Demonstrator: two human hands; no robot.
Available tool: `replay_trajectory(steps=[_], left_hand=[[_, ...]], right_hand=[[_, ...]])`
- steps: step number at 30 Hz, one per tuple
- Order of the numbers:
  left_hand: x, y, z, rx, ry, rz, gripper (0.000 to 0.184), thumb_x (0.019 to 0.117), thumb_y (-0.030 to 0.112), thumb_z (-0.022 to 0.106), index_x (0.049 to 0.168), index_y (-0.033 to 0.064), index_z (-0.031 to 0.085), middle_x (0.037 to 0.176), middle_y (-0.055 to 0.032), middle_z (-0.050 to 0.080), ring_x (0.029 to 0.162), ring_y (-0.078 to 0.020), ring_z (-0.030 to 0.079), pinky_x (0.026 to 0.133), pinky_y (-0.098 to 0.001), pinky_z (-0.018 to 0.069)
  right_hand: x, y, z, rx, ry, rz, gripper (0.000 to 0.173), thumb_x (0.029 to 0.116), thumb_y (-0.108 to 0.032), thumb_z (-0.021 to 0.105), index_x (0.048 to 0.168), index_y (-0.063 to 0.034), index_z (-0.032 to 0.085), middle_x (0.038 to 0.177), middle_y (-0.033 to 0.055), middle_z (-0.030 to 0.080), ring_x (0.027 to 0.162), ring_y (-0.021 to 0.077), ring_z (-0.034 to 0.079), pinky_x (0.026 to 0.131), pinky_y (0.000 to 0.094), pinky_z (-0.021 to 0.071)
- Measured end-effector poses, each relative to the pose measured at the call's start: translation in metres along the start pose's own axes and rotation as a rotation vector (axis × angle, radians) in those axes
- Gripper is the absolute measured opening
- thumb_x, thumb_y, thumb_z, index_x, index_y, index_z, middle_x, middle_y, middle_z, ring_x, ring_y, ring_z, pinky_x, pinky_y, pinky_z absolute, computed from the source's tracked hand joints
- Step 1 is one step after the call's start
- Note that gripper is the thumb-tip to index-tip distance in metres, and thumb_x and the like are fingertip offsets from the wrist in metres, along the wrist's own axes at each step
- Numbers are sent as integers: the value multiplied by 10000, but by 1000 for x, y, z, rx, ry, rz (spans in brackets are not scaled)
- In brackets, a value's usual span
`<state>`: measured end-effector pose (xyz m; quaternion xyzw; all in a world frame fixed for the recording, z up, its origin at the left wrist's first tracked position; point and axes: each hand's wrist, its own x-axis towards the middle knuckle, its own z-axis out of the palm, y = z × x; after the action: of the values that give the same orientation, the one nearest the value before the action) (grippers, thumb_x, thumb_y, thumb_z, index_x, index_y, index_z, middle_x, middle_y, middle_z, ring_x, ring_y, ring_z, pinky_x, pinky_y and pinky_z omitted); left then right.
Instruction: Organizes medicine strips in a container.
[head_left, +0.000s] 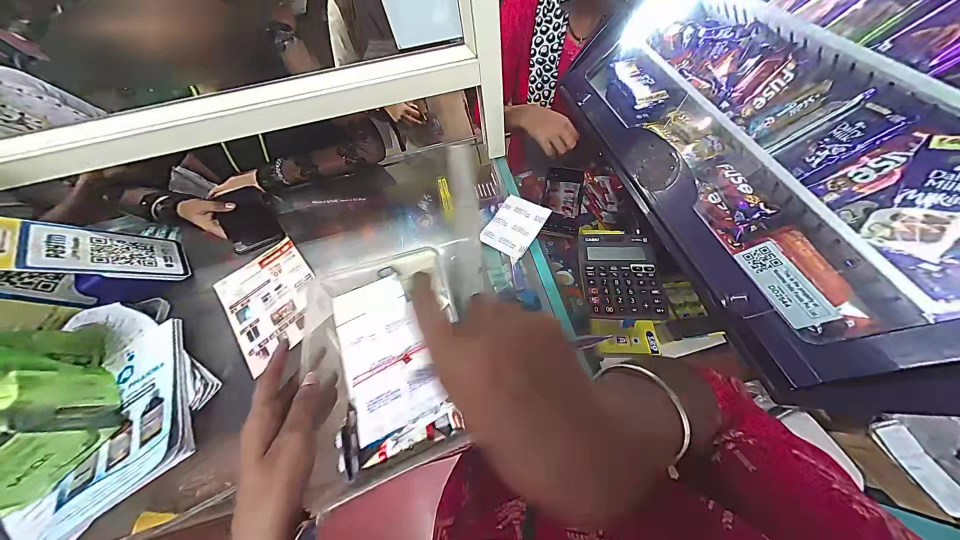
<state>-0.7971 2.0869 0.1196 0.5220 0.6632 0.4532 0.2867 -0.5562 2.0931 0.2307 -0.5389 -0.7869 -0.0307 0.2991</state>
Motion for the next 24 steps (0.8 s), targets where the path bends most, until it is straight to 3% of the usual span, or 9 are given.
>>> replay_trajectory(steps=[4,5,7,10,13,16,19,22,24], left_hand=[[19,-29,30,-120,-58,130,499,979,152,460,1432,-56,488,1437,-230,542,1209,-169,617,991,-312,514],[22,-22,36,-148,-85,10,573,940,104,410,1496,-32,413,1470,-216,509,1226,-173,589,998,-326,485],[33,-9,49,-204,-114,-195,620,981,3,329,1587,-13,196,1507,-257,426,1190,-167,572,963,-329,477],[26,3,59,-320,-143,-189,640,958,45,285,1576,-24,136,1577,-215,349,1231,-54,543,907,-178,467],[16,-5,57,-355,-110,-40,505,1095,201,318,1526,-63,306,1551,-182,439,1343,-103,527,1039,-246,484],[9,-9,52,-243,-177,-3,630,1075,433,342,1540,7,367,1580,-135,424,1414,-150,465,1107,-335,454],[2,-5,57,-135,-281,9,761,1012,404,483,1612,14,222,1664,-184,252,1515,-172,312,1209,-339,309],[2,-2,61,-179,-286,-50,805,992,335,548,1638,62,152,1684,-153,212,1487,-119,348,1184,-302,340],[2,2,58,-258,-252,-110,724,1009,239,511,1634,87,179,1628,-117,342,1337,-53,511,1057,-233,462]], right_hand=[[-3,-57,17,-30,-276,-129,380,944,-67,561,1299,14,670,771,196,675,608,292,678,505,336,512],[-2,-67,26,-33,-380,-151,398,975,-51,501,1342,52,621,913,251,697,657,299,695,525,333,516],[7,-80,37,41,-680,-147,442,1031,-3,381,1457,92,450,1352,408,520,835,343,706,619,347,530],[4,-73,48,149,-623,-220,373,1021,-51,461,1350,95,558,1235,399,600,893,394,721,666,377,564],[3,-36,37,267,-506,-181,348,989,-142,595,1282,39,642,1018,264,690,774,369,717,595,447,569],[9,25,28,96,-662,179,617,1061,-387,509,1544,-15,414,1421,282,545,974,397,703,799,507,560],[-11,87,52,102,-659,466,810,1036,-579,460,1583,0,317,1533,263,453,1136,419,659,943,572,515],[-35,98,66,396,-653,468,679,1054,-531,461,1461,12,486,1182,239,674,1072,380,675,942,571,522],[-37,80,62,441,-725,472,716,1073,-509,424,1556,14,348,1133,234,686,1061,378,676,950,543,519]])
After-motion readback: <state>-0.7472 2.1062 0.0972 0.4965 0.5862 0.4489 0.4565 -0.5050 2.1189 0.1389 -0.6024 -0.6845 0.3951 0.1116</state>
